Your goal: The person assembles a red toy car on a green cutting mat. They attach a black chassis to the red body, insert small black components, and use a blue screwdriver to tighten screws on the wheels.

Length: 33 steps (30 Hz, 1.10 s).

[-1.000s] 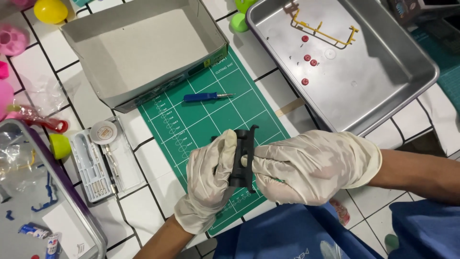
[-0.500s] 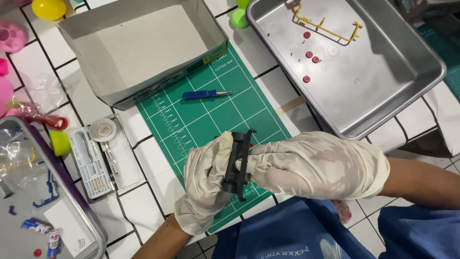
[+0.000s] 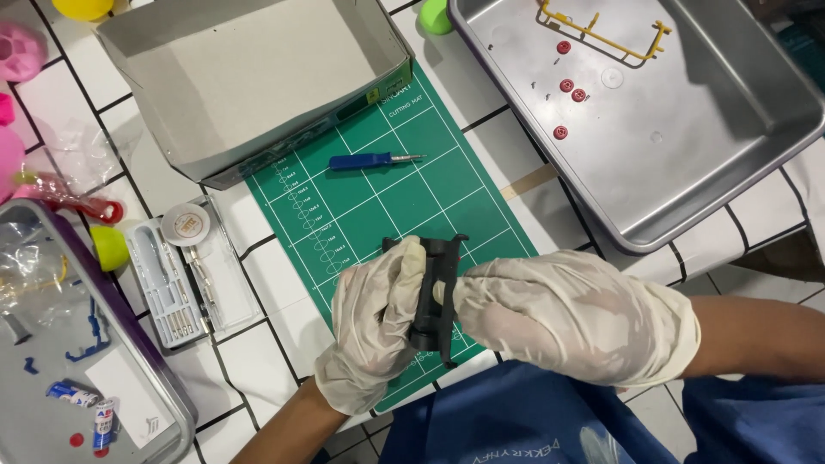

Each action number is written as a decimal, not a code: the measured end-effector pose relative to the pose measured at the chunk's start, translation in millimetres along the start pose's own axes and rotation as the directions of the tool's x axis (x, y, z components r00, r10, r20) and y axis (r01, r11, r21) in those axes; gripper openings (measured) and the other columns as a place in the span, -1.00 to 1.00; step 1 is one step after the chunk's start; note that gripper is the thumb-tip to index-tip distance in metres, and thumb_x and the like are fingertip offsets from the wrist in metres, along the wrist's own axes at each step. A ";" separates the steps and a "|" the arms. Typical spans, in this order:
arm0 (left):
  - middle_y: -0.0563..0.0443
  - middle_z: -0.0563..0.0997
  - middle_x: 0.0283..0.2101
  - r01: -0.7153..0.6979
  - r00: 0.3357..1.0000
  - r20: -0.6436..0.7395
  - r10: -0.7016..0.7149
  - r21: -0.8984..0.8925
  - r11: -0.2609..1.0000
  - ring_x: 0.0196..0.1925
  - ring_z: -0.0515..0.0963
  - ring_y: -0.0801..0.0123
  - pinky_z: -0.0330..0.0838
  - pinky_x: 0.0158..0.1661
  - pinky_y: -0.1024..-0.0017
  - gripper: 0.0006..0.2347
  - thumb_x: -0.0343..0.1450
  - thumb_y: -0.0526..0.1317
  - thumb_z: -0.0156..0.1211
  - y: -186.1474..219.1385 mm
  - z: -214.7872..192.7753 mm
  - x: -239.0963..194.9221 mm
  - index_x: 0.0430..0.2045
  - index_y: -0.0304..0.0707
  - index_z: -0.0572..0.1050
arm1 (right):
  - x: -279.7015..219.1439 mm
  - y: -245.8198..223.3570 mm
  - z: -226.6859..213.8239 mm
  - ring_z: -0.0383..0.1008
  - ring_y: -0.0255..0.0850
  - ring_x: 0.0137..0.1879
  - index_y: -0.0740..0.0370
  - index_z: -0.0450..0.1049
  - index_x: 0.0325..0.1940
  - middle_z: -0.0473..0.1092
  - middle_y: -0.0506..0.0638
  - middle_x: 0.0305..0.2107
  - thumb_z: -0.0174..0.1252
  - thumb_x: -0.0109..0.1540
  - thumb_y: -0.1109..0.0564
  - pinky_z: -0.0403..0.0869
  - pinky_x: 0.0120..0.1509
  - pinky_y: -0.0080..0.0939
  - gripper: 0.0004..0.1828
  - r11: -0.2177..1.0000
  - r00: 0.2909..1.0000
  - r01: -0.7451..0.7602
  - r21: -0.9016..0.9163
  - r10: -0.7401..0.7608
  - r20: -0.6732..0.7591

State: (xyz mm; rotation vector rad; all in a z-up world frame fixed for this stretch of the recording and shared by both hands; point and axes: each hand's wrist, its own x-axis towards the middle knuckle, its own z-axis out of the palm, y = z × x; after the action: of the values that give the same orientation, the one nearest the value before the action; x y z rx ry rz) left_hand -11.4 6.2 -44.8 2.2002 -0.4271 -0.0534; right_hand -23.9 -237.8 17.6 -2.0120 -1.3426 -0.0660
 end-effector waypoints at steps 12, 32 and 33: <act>-0.42 0.66 -0.45 0.706 0.559 0.555 -0.615 -0.708 0.003 -0.55 0.66 0.03 0.59 -0.58 0.31 -0.68 0.44 -0.21 0.22 6.4 -3.3 2.5 -0.09 -0.59 0.63 | 1.1 -19.8 3.9 0.25 -0.14 0.53 0.20 0.11 0.53 0.21 -0.06 0.45 -0.18 0.45 0.03 0.17 0.59 -0.12 -0.45 0.873 0.903 -0.427 0.235 0.398 0.162; -0.24 0.67 -0.04 -0.086 0.802 -0.508 -0.314 -0.618 0.781 -0.12 0.77 0.04 0.83 -0.07 0.17 -0.41 0.23 -0.10 0.46 5.9 0.2 5.5 0.10 -0.44 0.44 | 7.0 -4.3 -29.5 0.66 0.01 0.24 0.31 0.40 0.23 0.52 0.17 0.10 0.32 0.27 0.36 0.70 0.36 -0.14 -0.55 0.926 0.812 -0.373 -0.060 0.294 -0.505; -0.24 0.67 -0.04 -0.091 0.806 -0.503 -0.311 -0.626 0.775 -0.12 0.77 0.04 0.83 -0.07 0.17 -0.41 0.23 -0.10 0.46 2.7 -2.8 11.8 0.10 -0.44 0.44 | -16.0 20.0 -39.1 0.66 0.01 0.24 0.31 0.40 0.23 0.52 0.17 0.10 0.32 0.27 0.36 0.70 0.36 -0.14 -0.55 0.922 0.811 -0.380 -0.069 0.296 -0.505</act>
State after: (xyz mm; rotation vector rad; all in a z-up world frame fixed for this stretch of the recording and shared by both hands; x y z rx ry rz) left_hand -0.6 3.0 -39.6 1.4563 0.0913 0.3679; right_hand -2.0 -277.2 30.0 -2.1542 -0.6626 -0.5042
